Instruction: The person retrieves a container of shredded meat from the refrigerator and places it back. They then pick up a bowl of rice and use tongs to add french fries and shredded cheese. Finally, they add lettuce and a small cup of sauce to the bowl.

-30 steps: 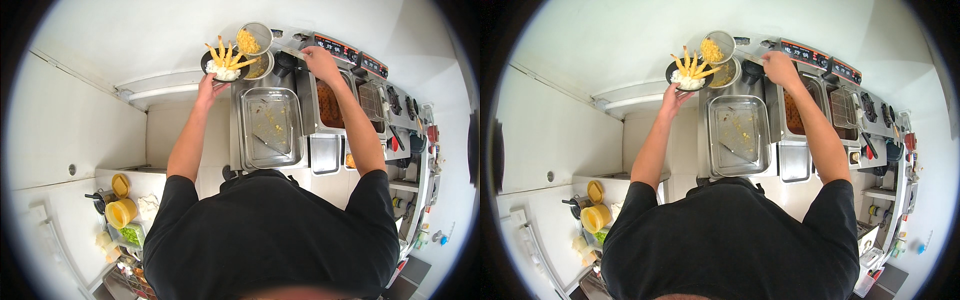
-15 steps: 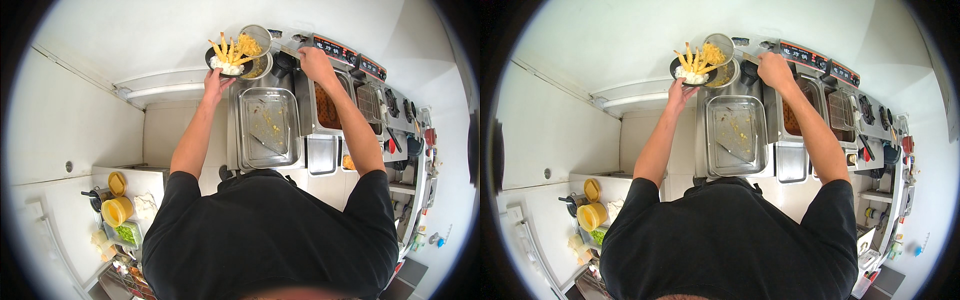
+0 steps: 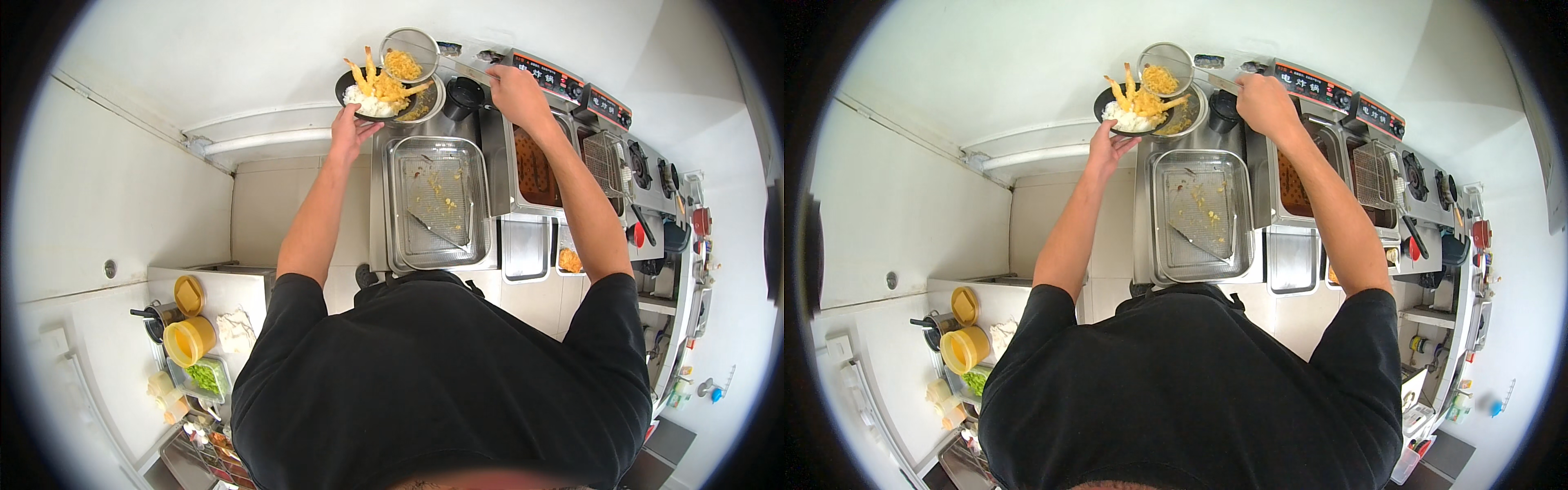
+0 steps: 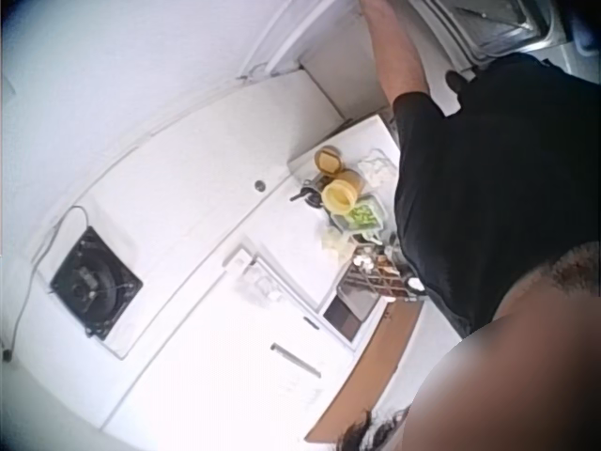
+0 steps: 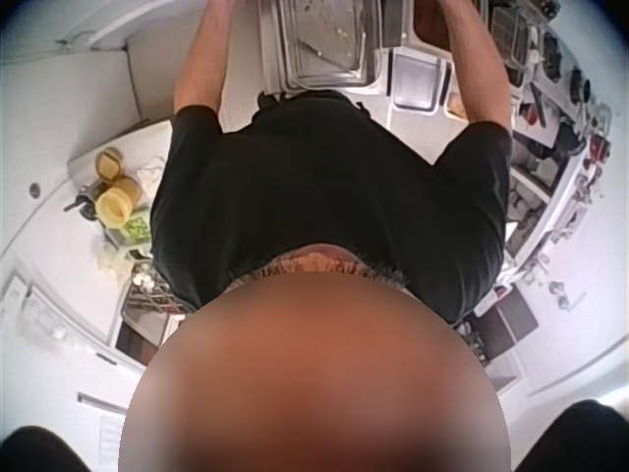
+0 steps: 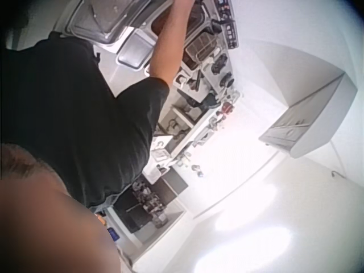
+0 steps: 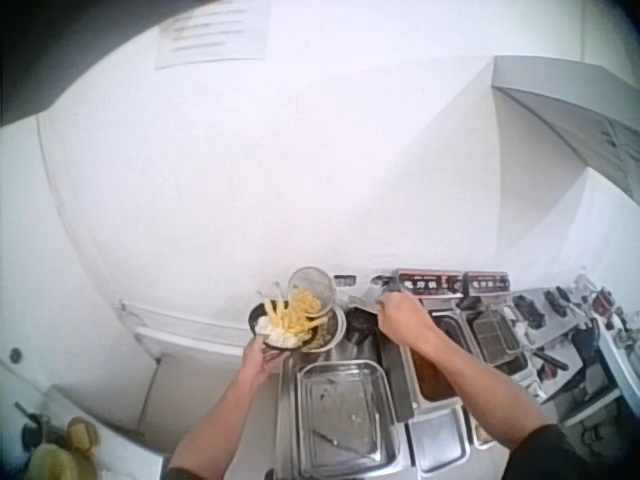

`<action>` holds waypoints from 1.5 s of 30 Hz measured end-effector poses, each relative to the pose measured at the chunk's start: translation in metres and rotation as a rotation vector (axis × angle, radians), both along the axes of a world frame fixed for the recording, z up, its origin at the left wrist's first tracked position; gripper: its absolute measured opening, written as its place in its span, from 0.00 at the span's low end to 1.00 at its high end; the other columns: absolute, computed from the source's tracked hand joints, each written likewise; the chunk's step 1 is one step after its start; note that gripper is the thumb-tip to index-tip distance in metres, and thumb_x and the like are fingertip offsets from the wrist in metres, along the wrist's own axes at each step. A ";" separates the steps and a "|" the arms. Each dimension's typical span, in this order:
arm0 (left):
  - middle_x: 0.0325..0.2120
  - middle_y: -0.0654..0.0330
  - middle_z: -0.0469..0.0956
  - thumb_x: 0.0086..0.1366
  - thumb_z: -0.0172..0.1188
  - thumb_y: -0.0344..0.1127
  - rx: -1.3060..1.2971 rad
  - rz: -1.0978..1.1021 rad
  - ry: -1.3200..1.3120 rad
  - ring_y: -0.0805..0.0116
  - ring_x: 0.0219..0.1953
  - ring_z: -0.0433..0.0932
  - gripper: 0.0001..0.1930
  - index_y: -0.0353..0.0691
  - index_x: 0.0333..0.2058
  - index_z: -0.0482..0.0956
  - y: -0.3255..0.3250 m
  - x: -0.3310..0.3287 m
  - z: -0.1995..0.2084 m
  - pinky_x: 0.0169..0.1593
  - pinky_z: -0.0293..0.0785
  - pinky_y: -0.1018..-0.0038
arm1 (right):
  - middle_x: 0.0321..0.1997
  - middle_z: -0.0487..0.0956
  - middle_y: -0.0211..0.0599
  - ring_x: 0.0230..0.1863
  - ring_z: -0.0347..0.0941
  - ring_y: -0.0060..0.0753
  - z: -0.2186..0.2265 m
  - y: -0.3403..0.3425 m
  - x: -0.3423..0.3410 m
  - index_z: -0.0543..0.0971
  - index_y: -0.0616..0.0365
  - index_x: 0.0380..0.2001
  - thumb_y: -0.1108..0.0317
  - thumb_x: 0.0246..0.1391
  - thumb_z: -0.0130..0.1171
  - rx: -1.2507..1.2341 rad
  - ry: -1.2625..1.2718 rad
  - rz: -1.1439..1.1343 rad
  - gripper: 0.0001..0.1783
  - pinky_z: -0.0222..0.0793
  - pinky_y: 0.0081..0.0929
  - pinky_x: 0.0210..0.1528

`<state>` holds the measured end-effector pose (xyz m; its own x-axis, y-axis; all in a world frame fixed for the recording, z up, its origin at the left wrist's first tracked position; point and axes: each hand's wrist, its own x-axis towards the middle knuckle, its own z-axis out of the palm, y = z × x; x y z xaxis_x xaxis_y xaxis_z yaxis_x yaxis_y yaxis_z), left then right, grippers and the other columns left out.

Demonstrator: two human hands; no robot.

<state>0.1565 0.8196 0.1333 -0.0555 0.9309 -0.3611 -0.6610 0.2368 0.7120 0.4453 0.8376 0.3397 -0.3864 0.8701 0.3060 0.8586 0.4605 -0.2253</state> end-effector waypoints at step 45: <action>0.50 0.30 0.68 0.64 0.53 0.46 -0.019 -0.146 -0.050 0.41 0.48 0.77 0.33 0.26 0.58 0.57 0.004 -0.003 0.004 0.54 0.79 0.62 | 0.30 0.81 0.46 0.33 0.79 0.49 0.004 -0.036 0.001 0.74 0.58 0.50 0.76 0.52 0.52 0.184 -0.328 0.124 0.19 0.76 0.43 0.33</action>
<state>0.1537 0.8236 0.1374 0.0985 0.9208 -0.3774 -0.6532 0.3459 0.6736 0.4467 0.8012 0.3440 -0.5878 0.7532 0.2954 0.8069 0.5720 0.1472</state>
